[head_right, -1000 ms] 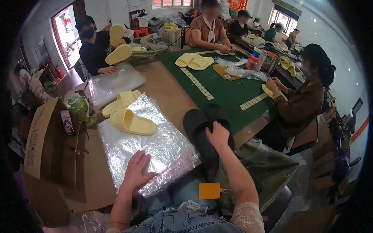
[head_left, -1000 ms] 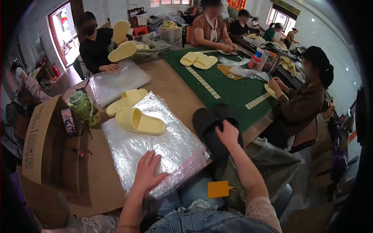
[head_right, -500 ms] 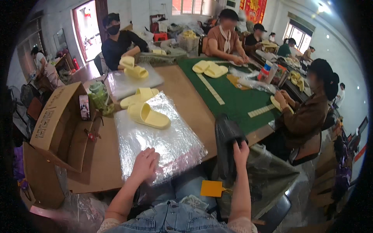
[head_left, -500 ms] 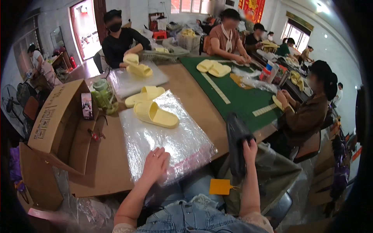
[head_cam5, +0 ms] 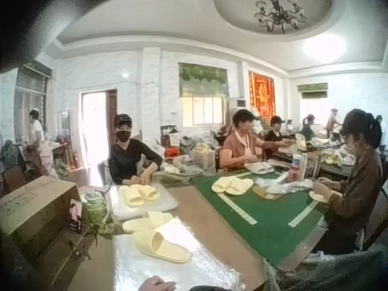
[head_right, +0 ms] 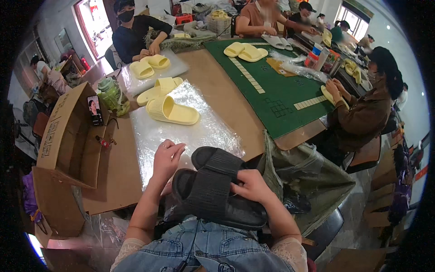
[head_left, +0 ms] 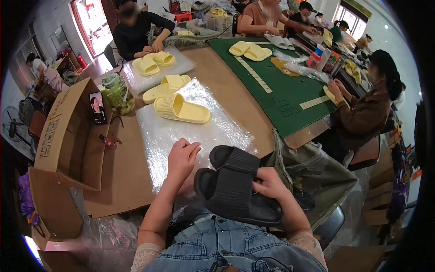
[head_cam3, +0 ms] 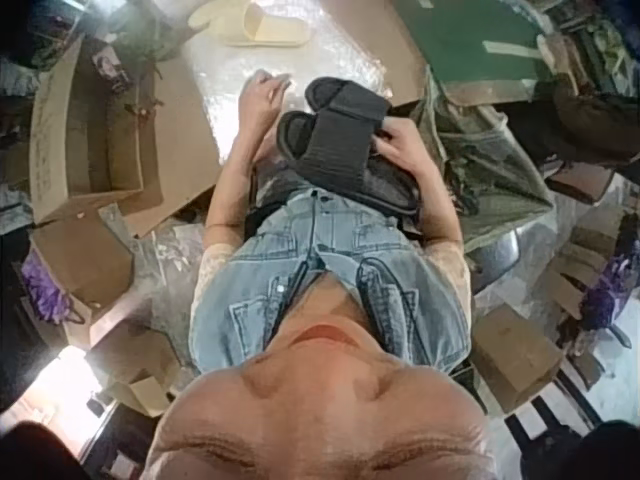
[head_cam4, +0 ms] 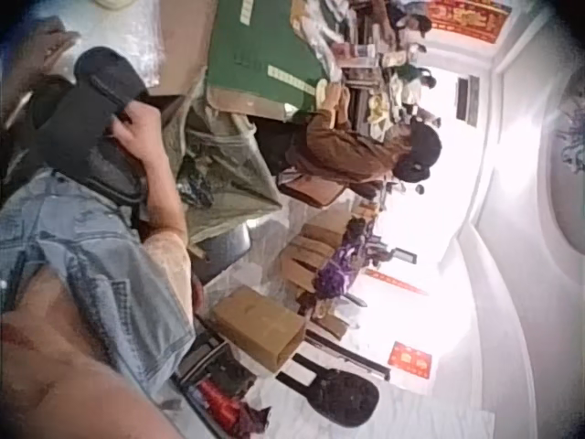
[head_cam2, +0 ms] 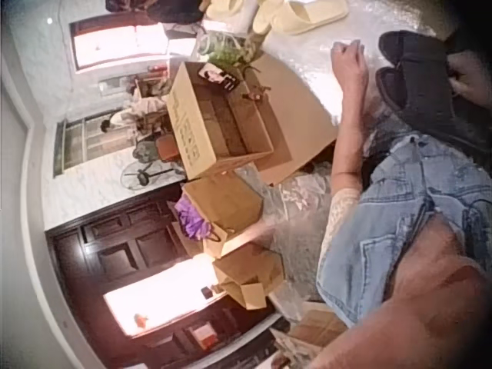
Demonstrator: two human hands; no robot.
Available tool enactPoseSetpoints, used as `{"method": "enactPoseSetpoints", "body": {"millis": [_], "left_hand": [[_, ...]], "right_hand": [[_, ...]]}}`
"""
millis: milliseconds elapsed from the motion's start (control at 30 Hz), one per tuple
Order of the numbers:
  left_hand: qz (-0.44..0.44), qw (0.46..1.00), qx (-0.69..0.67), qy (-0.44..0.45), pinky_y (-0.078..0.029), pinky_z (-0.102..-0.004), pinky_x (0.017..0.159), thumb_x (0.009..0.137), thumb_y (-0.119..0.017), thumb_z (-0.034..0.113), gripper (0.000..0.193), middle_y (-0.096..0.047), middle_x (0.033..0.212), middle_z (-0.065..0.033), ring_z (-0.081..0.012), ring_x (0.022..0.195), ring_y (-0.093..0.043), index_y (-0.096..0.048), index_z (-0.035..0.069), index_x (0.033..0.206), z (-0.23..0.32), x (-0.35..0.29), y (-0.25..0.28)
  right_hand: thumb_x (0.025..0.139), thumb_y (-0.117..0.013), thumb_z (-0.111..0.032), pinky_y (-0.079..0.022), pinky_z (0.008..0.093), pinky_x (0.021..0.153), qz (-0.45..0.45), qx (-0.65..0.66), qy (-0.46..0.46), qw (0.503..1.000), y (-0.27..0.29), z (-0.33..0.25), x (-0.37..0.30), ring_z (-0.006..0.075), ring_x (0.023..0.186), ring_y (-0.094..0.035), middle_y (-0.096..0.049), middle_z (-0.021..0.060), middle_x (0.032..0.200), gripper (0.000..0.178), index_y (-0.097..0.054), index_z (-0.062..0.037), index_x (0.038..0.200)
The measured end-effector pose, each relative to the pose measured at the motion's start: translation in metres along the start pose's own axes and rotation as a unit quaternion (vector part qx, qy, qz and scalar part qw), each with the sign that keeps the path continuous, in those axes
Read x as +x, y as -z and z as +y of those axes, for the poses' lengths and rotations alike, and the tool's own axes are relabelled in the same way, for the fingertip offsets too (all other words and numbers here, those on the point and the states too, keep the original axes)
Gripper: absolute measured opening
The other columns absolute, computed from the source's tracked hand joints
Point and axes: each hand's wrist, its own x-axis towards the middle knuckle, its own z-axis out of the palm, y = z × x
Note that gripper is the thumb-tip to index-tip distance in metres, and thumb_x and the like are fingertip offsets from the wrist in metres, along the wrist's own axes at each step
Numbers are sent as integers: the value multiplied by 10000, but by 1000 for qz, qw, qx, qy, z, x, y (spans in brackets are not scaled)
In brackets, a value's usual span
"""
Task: The person sits at a long table in a workshop and repeatedly picks up pairs of yellow and white plastic slippers. They place each pair into a clear plastic bag and set the packaged items aside. Other workers are visible in the background performing similar tasks.
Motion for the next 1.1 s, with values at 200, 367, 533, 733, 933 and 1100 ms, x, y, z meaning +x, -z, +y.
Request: {"method": "enactPoseSetpoints", "body": {"millis": [200, 367, 533, 733, 933, 1100], "left_hand": [[-71, 995, -66, 26, -493, -388, 646, 896, -701, 181, 153, -594, 759, -110, -289, 697, -619, -759, 86, 1001, 29, 9, 22], [-103, 990, -74, -65, -522, -392, 653, 899, -692, 202, 162, -619, 825, -98, -311, 755, -649, -739, 120, 1032, 57, -4, 24], [-147, 972, -136, -125, -523, -375, 661, 892, -704, 168, 238, -631, 853, -88, -289, 761, -650, -716, 127, 1126, 81, -25, 11], [-222, 936, -223, -154, -500, -363, 654, 908, -688, 148, 279, -598, 810, -77, -271, 715, -614, -713, 132, 1185, 91, -44, 14], [-274, 919, -228, -169, -495, -368, 619, 913, -682, 167, 248, -568, 786, -80, -274, 698, -606, -713, 109, 1152, 90, -48, 39], [-289, 930, -169, -155, -505, -347, 617, 874, -733, 194, 272, -616, 801, -79, -253, 695, -626, -730, 122, 1136, 69, -38, 48]], "right_hand": [[842, -692, -323, -478, 473, 586, 10, -209, 4, 978, -17, 3, 24, 384, 670, -621, -591, 158, 673, 348, -557, -21, 734], [853, -685, -338, -498, 497, 637, 37, -230, -50, 971, -41, 4, 43, 389, 724, -645, -614, 176, 701, 357, -563, -20, 745], [860, -680, -297, -511, 485, 624, 41, -241, 50, 968, -65, 24, 57, 391, 744, -659, -642, 192, 783, 292, -567, -28, 846], [929, -618, -347, -535, 473, 638, 63, -243, -28, 967, -83, 21, 86, 370, 735, -672, -647, 182, 759, 347, -571, -27, 807], [942, -596, -361, -541, 494, 647, 122, -288, -70, 947, -95, 32, 116, 381, 699, -679, -671, 192, 755, 348, -604, -30, 834], [952, -580, -377, -551, 486, 668, 146, -283, -90, 944, -109, 47, 146, 371, 729, -691, -682, 185, 790, 348, -610, -37, 884]]}}
